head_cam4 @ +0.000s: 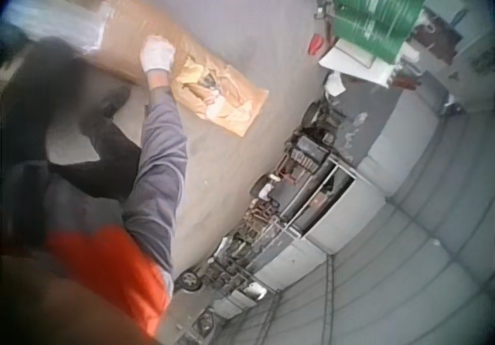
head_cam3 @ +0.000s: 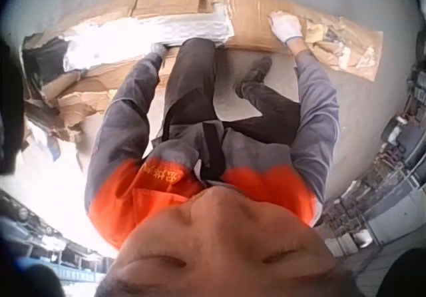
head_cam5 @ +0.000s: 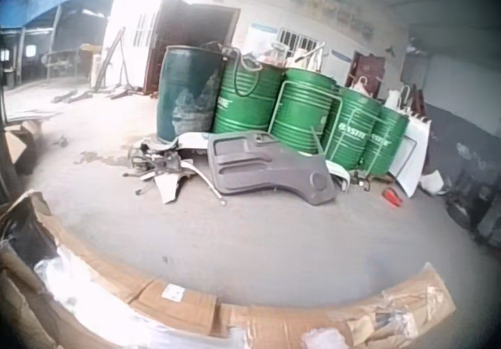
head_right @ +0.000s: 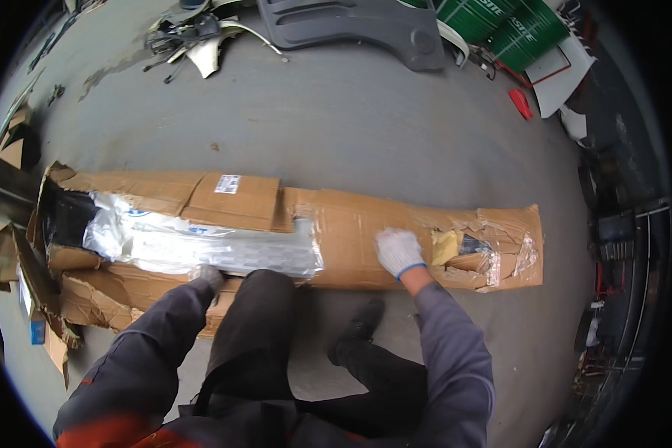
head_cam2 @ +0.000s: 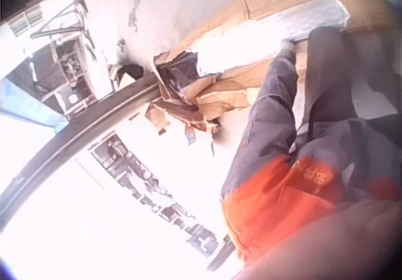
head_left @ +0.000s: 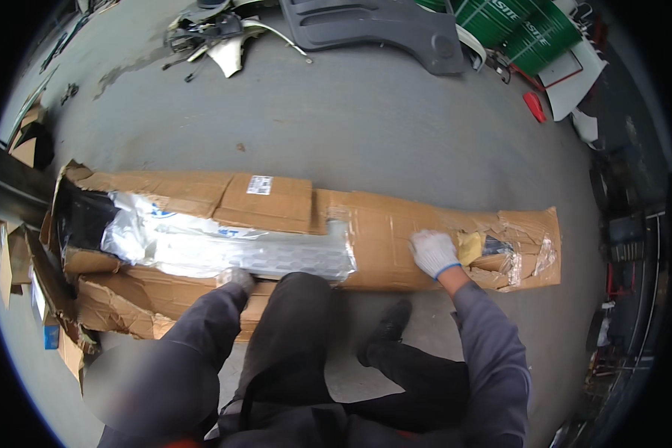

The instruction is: The person walks to a long cardboard box on the floor of a workshop and uses a small knife to cut tape and open the box. They remove cardboard and plastic wrapping to reveal a long white-wrapped item, then continue removing packaging layers.

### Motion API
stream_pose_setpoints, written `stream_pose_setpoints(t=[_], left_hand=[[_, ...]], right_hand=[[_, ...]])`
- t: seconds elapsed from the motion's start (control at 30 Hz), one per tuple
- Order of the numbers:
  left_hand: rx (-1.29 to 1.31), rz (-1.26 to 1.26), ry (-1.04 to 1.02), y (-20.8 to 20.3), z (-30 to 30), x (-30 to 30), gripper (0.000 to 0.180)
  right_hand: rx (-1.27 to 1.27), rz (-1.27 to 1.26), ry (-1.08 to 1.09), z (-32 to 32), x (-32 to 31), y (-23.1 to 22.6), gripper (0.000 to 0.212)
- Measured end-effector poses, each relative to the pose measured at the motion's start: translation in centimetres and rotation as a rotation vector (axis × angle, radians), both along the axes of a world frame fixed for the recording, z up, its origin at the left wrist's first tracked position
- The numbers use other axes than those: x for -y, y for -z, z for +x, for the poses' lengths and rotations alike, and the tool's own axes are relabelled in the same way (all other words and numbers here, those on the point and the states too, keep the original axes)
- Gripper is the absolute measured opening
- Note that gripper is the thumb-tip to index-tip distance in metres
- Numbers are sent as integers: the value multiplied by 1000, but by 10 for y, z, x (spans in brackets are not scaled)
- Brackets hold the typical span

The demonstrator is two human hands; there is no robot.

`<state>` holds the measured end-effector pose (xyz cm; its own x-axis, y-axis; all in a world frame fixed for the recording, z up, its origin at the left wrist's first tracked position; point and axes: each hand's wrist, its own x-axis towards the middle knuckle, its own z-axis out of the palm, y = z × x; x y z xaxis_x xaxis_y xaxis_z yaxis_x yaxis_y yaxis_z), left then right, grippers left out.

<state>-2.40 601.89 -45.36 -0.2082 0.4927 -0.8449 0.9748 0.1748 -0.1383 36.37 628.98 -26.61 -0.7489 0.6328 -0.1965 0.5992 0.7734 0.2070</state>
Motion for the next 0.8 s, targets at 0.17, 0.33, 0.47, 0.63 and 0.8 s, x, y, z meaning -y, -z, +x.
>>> stream_pose_setpoints(t=[0.17, 0.33, 0.47, 0.63, 0.8], left_hand=[[-34, -127, 52, -28, 11, -14, 41], [-135, 29, -50, 16, 9, 5, 36], [-131, 22, -7, 21, 2, 14, 40], [-76, 44, -170, 1, 10, -5, 38], [-153, 2, -162, 33, -4, 11, 41]], right_hand=[[7, -69, -57, -38, -10, 58, 17], [-113, -192, -191, -86, 4, 105, 15], [47, -293, -192, -110, 4, 107, 16], [124, -253, -199, -83, -6, 96, 19], [27, -270, -156, -68, -14, 106, 21]])
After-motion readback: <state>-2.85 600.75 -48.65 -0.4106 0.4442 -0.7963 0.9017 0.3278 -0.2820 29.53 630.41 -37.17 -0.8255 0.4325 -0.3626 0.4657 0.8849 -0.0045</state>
